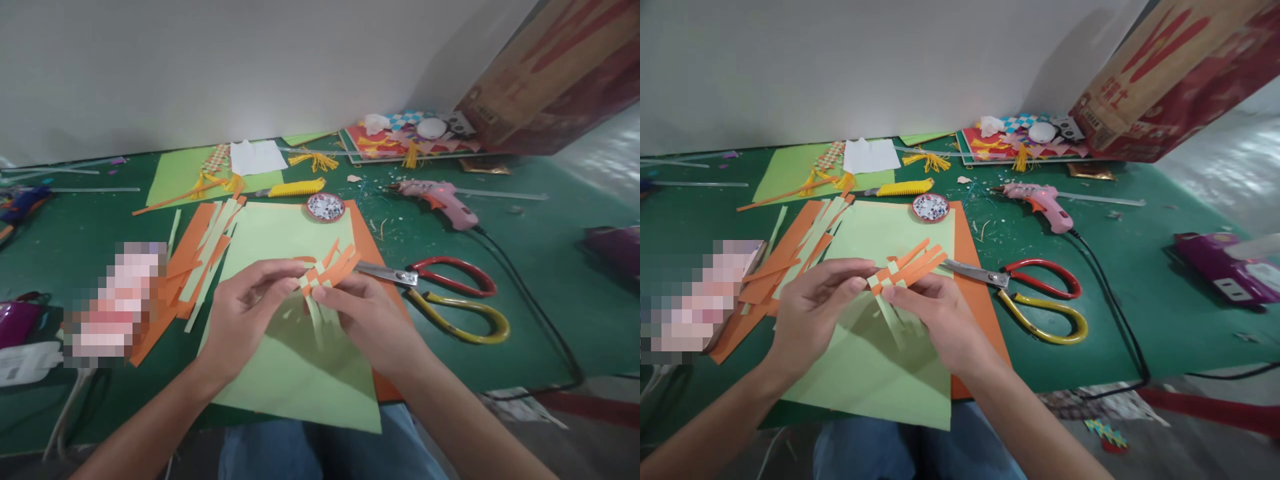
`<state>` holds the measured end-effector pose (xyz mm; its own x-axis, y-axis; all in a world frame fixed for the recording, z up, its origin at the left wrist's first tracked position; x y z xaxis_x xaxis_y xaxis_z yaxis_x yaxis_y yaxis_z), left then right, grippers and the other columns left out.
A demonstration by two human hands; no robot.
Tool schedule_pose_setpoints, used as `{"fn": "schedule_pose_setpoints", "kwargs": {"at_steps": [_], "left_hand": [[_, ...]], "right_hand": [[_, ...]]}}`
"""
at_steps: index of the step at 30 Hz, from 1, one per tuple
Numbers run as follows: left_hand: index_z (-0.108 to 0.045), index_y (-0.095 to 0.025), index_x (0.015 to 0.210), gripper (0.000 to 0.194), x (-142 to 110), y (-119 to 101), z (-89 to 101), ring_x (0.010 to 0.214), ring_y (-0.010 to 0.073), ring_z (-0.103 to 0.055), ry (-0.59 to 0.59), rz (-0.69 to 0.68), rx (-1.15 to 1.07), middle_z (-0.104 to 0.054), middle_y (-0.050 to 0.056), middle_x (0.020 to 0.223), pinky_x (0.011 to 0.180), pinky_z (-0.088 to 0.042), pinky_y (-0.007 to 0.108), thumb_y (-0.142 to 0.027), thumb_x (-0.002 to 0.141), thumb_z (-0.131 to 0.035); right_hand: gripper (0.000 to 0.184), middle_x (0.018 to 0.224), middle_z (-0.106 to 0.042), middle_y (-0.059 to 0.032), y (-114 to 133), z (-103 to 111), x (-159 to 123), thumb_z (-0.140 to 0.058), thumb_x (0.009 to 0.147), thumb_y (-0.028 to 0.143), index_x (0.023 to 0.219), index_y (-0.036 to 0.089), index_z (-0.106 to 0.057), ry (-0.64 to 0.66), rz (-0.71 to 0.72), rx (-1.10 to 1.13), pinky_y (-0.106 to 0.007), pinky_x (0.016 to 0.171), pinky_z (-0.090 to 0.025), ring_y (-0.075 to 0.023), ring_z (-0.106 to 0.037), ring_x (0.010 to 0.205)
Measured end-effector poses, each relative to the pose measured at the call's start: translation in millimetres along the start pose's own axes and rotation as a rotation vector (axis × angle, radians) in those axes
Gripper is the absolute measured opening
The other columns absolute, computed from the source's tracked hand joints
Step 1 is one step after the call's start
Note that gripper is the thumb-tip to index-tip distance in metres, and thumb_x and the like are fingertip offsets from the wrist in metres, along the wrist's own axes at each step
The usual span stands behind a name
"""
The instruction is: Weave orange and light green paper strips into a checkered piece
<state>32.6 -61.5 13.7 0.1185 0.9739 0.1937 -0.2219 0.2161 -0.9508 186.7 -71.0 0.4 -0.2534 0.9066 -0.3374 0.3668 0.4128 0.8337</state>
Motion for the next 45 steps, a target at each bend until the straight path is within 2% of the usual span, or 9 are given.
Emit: {"fn": "schedule_pose_setpoints", "kwargs": {"at_steps": [3, 8, 15, 18, 21, 26, 31, 34, 45], "left_hand": [[-0.072, -0.026, 0.091, 0.013, -0.1, -0.7, -0.5, 0.081, 0.0148, -0.071, 0.023, 0.016, -0.003, -0.075, 0.0, 0.093, 0.071, -0.058, 0.02, -0.03, 0.082, -0.065], [-0.072, -0.025, 0.089, 0.011, 0.1, -1.0, -2.3, 0.077, 0.0138, -0.071, 0.052, 0.031, -0.031, -0.075, 0.0, 0.088, 0.066, -0.057, 0.017, -0.028, 0.079, -0.068], [-0.072, -0.026, 0.089, 0.011, 2.3, 0.6, -1.6, 0.078, 0.0098, -0.07, 0.023, -0.018, -0.045, -0.075, -0.004, 0.086, 0.068, -0.055, 0.012, -0.023, 0.078, -0.069], [-0.072, -0.024, 0.084, 0.007, 2.2, -0.3, -1.6, 0.075, 0.0089, -0.069, 0.014, -0.031, -0.032, -0.074, -0.004, 0.081, 0.067, -0.054, 0.012, -0.021, 0.079, -0.068], [-0.072, -0.024, 0.083, 0.007, 1.3, -1.1, -1.7, 0.075, 0.0084, -0.068, 0.003, -0.027, -0.023, -0.073, -0.005, 0.08, 0.067, -0.054, 0.011, -0.021, 0.079, -0.068], [-0.072, -0.025, 0.082, 0.007, 0.7, -1.5, -0.8, 0.071, 0.0061, -0.068, -0.023, -0.023, -0.017, -0.073, -0.006, 0.078, 0.065, -0.053, 0.008, -0.02, 0.078, -0.069], [-0.073, -0.024, 0.081, 0.006, 1.3, -0.7, -1.0, 0.062, 0.0062, -0.067, -0.046, 0.018, -0.031, -0.073, -0.005, 0.076, 0.06, -0.054, 0.009, -0.019, 0.077, -0.069], [-0.073, -0.023, 0.08, 0.007, 1.4, -1.3, -2.3, 0.061, 0.0063, -0.067, -0.051, 0.021, -0.026, -0.073, -0.006, 0.075, 0.059, -0.054, 0.009, -0.018, 0.076, -0.07], [-0.073, -0.026, 0.081, 0.01, 0.8, -0.2, -2.5, 0.057, 0.0026, -0.065, -0.056, -0.003, -0.027, -0.071, -0.008, 0.075, 0.058, -0.052, 0.006, -0.017, 0.077, -0.069]], "right_hand": [[0.021, 0.058, -0.063, 0.0016, -0.8, 1.4, -0.1, -0.077, 0.063, 0.037, 0.063, 0.019, -0.068, -0.028, -0.025, -0.02, -0.026, 0.056, -0.043, -0.0111, -0.055, 0.051], [0.024, 0.053, -0.06, 0.0012, -0.5, 1.3, 0.2, -0.078, 0.061, 0.038, 0.057, 0.018, -0.066, -0.029, 0.011, -0.054, -0.027, 0.057, -0.044, -0.014, -0.058, 0.054], [0.021, 0.061, -0.064, 0.0008, -1.3, -0.1, 1.0, -0.081, 0.056, 0.036, 0.062, 0.019, -0.07, -0.007, -0.006, 0.02, -0.025, 0.057, -0.042, -0.013, -0.058, 0.061], [0.022, 0.059, -0.061, 0.0015, -2.7, 1.5, 0.8, -0.079, 0.06, 0.038, 0.062, 0.018, -0.068, -0.024, -0.02, -0.018, -0.024, 0.053, -0.038, -0.0102, -0.053, 0.055], [0.022, 0.062, -0.062, 0.0021, -3.1, 2.6, 0.8, -0.078, 0.063, 0.039, 0.067, 0.019, -0.069, -0.013, 0.019, -0.019, -0.024, 0.058, -0.041, -0.0098, -0.053, 0.057], [0.039, 0.045, -0.045, 0.0053, -4.8, 6.3, 0.8, -0.075, 0.065, 0.048, 0.049, 0.018, -0.055, -0.175, 0.038, -0.096, -0.024, 0.045, -0.03, -0.0069, -0.038, 0.044], [0.035, 0.054, -0.056, 0.0009, -7.1, 6.5, 0.1, -0.073, 0.067, 0.049, 0.054, 0.018, -0.062, -0.17, 0.002, -0.009, -0.026, 0.052, -0.038, -0.0104, -0.048, 0.051], [0.035, 0.055, -0.057, 0.0011, -8.3, 6.0, 0.4, -0.075, 0.065, 0.049, 0.054, 0.018, -0.062, -0.221, 0.009, 0.0, -0.025, 0.053, -0.039, -0.0101, -0.05, 0.052], [0.043, 0.05, -0.035, 0.007, -3.2, 7.4, -0.7, -0.074, 0.065, 0.047, 0.05, 0.018, -0.046, -0.216, 0.075, -0.181, -0.023, 0.046, -0.024, -0.0058, -0.03, 0.047]]}}
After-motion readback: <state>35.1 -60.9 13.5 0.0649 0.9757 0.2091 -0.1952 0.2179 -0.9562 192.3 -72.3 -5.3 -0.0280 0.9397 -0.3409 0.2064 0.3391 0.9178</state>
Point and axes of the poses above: each hand's wrist, its own x-axis towards the middle knuckle, its own z-axis out of the back of the hand, y = z × x, the point moved 1 cm from there along x, towards the middle knuckle
